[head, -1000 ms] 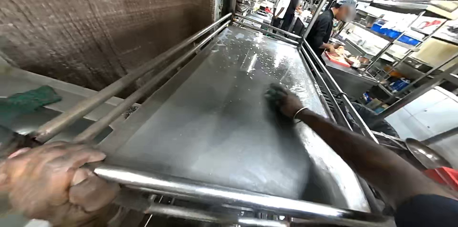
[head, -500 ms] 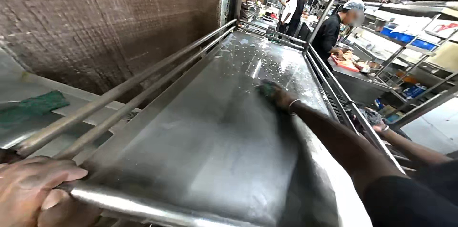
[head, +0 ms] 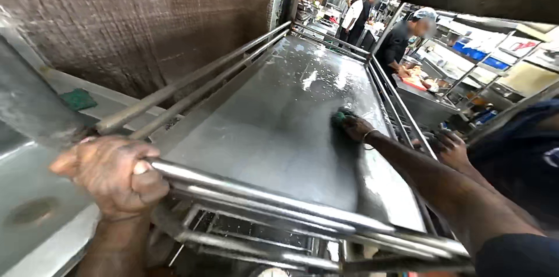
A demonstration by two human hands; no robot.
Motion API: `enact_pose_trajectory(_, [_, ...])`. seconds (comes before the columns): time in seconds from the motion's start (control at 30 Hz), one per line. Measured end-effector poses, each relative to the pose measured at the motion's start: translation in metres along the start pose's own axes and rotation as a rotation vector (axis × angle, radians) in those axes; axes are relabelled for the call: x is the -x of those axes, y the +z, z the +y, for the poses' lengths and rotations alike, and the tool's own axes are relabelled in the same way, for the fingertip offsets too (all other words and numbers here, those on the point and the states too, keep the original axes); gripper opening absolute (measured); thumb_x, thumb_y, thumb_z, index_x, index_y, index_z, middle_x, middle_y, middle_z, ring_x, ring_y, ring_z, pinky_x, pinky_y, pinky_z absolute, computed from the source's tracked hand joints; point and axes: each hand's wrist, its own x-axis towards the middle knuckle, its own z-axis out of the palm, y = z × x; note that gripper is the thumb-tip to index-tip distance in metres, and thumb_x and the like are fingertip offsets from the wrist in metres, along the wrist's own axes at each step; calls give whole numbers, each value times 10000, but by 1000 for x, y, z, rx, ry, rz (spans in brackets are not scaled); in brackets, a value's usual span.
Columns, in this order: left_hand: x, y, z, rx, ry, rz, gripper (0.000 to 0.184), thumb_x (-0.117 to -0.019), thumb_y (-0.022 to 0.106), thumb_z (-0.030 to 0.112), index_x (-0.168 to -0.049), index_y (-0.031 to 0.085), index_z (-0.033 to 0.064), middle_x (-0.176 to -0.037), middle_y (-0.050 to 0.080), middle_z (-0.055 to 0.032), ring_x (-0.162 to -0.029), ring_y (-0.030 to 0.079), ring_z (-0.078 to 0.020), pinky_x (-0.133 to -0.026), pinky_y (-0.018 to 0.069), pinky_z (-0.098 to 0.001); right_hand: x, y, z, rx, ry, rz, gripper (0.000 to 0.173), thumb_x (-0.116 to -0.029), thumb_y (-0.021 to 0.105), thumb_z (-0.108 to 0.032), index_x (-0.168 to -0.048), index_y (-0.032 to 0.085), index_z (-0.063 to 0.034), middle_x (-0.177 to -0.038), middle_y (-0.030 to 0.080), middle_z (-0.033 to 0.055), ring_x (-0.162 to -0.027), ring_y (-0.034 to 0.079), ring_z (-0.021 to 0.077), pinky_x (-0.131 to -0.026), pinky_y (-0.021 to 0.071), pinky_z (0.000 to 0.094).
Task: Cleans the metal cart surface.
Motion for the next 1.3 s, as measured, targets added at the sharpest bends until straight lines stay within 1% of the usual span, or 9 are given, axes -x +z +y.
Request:
enact_pose_trajectory(0.17, [-6, 2, 3, 30, -24, -15, 661, -1012, 224, 441, -879, 631, -63, -865, 668, -301, -898, 643, -475, -932, 410, -624, 113, 5, -108, -194, -508, -188, 451, -1005, 616, -129, -1451, 588, -66, -1600, 443, 163, -1469, 435, 319, -1219, 342, 500])
enact_pose_trajectory(0.3, [-8, -3, 8, 17, -51, -49, 695, -1010, 213, 466, -906, 631, -80, -890, 662, -317, -931, 628, -506, -938, 388, -649, 159, 19, -129, -329, -846, -344, 487, -950, 624, 1, -1435, 588, 1, -1638, 367, 203, -1500, 393, 345, -1226, 330, 464])
enact_pose_trajectory(0.43, [-6, -4, 3, 9, -39, -65, 689, -1000, 228, 485, -921, 638, -64, -897, 664, -305, -943, 630, -493, -947, 388, -631, 148, 0, -70, -167, -515, -224, 460, -983, 655, -79, -1440, 604, -76, -1589, 470, 140, -1421, 509, 295, -1186, 396, 495])
enact_pose_trajectory(0.53, [-5, -2, 5, 6, -59, -69, 672, -994, 239, 464, -942, 638, -73, -917, 662, -315, -960, 622, -501, -968, 375, -635, 116, -14, 18, -20, -19, -91, 366, -1004, 635, -205, -1345, 653, -74, -1329, 661, 209, -1224, 637, 400, -1042, 483, 630])
enact_pose_trajectory(0.63, [-5, 0, 5, -7, -53, -42, 663, -1000, 237, 459, -915, 634, -66, -895, 661, -303, -940, 622, -490, -956, 384, -621, 91, -18, 56, 28, 280, -55, 361, -995, 615, -311, -1268, 688, -87, -1242, 682, 249, -1183, 639, 456, -981, 479, 705])
enact_pose_trajectory(0.83, [-5, -2, 8, -6, -45, -51, 684, -1016, 221, 458, -917, 639, -75, -890, 665, -307, -926, 626, -487, -949, 396, -619, 144, -20, 4, 165, -20, -174, 320, -955, 682, -308, -1198, 731, -104, -1176, 713, 187, -1121, 668, 402, -953, 510, 652])
enact_pose_trajectory(0.9, [-1, -2, 6, -5, -61, -86, 693, -1008, 226, 461, -938, 654, -80, -903, 677, -300, -928, 636, -477, -976, 396, -617, 193, -20, -16, 169, -220, -233, 360, -930, 745, -294, -1259, 734, -147, -1248, 715, 133, -1122, 684, 357, -970, 525, 618])
enact_pose_trajectory(1.03, [4, -2, 0, 34, -85, -87, 693, -1010, 264, 471, -937, 654, -97, -891, 674, -307, -901, 646, -471, -965, 427, -611, 232, -21, -16, -73, -434, -221, 259, -867, 807, -168, -1123, 796, -129, -1390, 615, 116, -1172, 650, 256, -1002, 545, 472])
enact_pose_trajectory(1.3, [14, 1, -2, 113, -68, -83, 616, -1046, 304, 392, -912, 579, -142, -899, 618, -349, -908, 631, -450, -902, 493, -542, 25, -11, 7, 52, -66, 2, 267, -962, 695, -244, -1157, 751, -70, -1260, 671, 205, -1182, 639, 397, -988, 512, 627])
